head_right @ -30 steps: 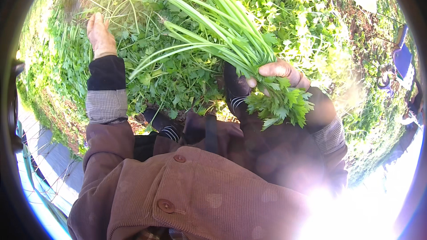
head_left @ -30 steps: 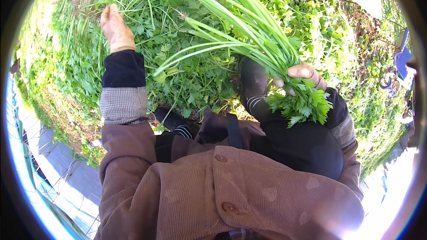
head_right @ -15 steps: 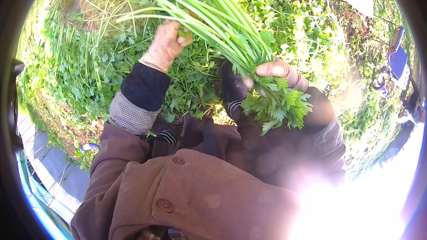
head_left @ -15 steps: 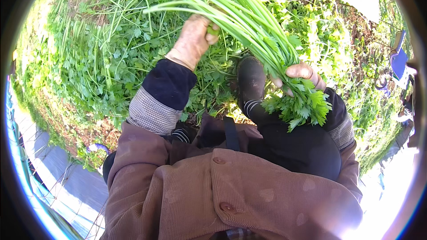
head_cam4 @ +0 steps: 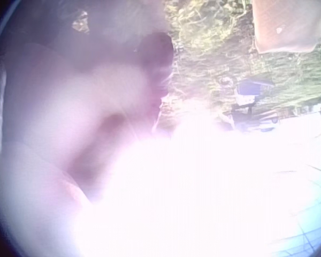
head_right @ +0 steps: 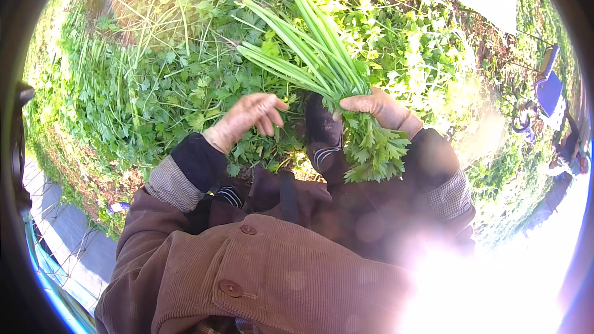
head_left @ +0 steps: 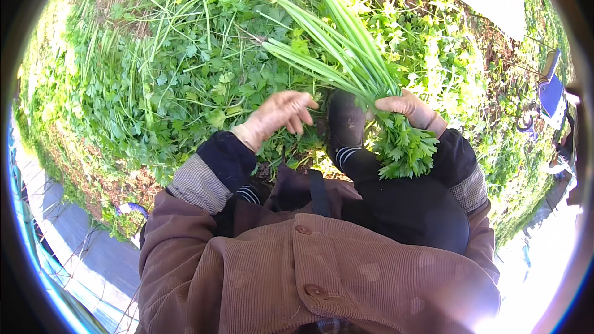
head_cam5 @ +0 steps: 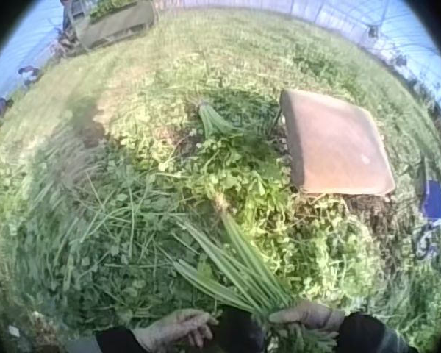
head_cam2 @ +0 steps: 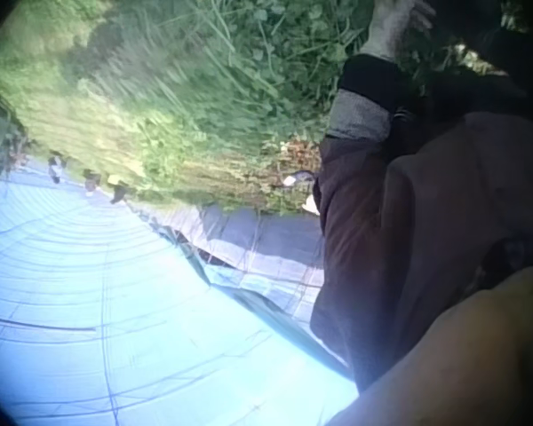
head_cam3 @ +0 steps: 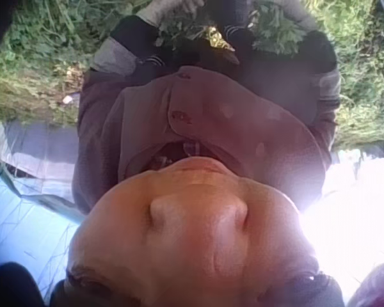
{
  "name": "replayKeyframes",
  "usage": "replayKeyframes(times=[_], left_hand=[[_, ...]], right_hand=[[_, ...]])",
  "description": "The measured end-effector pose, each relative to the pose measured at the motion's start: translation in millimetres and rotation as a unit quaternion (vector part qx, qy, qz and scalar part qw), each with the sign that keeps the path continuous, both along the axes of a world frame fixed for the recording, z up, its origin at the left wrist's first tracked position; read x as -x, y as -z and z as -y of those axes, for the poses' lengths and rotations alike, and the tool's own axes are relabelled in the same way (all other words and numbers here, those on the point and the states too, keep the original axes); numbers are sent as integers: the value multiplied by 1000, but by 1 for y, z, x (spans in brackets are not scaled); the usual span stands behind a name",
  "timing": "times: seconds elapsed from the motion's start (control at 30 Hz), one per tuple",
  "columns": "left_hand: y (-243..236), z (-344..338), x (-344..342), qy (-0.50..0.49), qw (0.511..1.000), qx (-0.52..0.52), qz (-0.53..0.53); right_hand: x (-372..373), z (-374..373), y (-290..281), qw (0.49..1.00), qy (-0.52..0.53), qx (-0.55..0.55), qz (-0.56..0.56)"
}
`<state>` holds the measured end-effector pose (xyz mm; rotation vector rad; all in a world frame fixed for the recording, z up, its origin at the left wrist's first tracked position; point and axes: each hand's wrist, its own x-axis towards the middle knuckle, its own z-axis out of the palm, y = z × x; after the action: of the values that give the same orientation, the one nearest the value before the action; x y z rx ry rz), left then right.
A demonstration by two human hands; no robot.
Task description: The person gathers loose celery stalks from a pile on the ground, aligns them into a neat bunch, and secures the bundle with a rubber band. The person repeats this process to create multiple finished bundles.
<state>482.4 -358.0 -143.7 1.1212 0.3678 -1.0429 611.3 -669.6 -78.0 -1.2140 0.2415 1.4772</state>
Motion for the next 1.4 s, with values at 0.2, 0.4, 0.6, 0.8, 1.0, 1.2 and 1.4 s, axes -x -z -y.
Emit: replayKeyframes(times=[0.2, 0.4, 0.6, 0.8, 1.0, 1.2, 1.4], left_hand=[[0, 93, -55, -384, 871, 304, -24], [-2, 47, -107, -470, 819, 327, 33], [-24, 37, -130, -435, 847, 289, 98], [-71, 56, -129, -407, 877, 242, 79], [-51, -63, -164, -486, 801, 288, 200], [-77, -150, -174, -298, 921, -53, 243], [-110, -206, -162, -433, 778, -379, 251]], right_hand=[[13, -16, -24, 1000, -13, 19, 13], [19, -24, -13, 977, -181, 27, 112], [-33, -40, -33, 977, -30, -24, 212], [-42, -90, -39, 998, -54, -24, -37], [-57, -115, -13, 980, -183, -26, -74], [-63, -111, 28, 971, -214, -63, -89], [-55, -94, 47, 962, -162, 176, -132]])
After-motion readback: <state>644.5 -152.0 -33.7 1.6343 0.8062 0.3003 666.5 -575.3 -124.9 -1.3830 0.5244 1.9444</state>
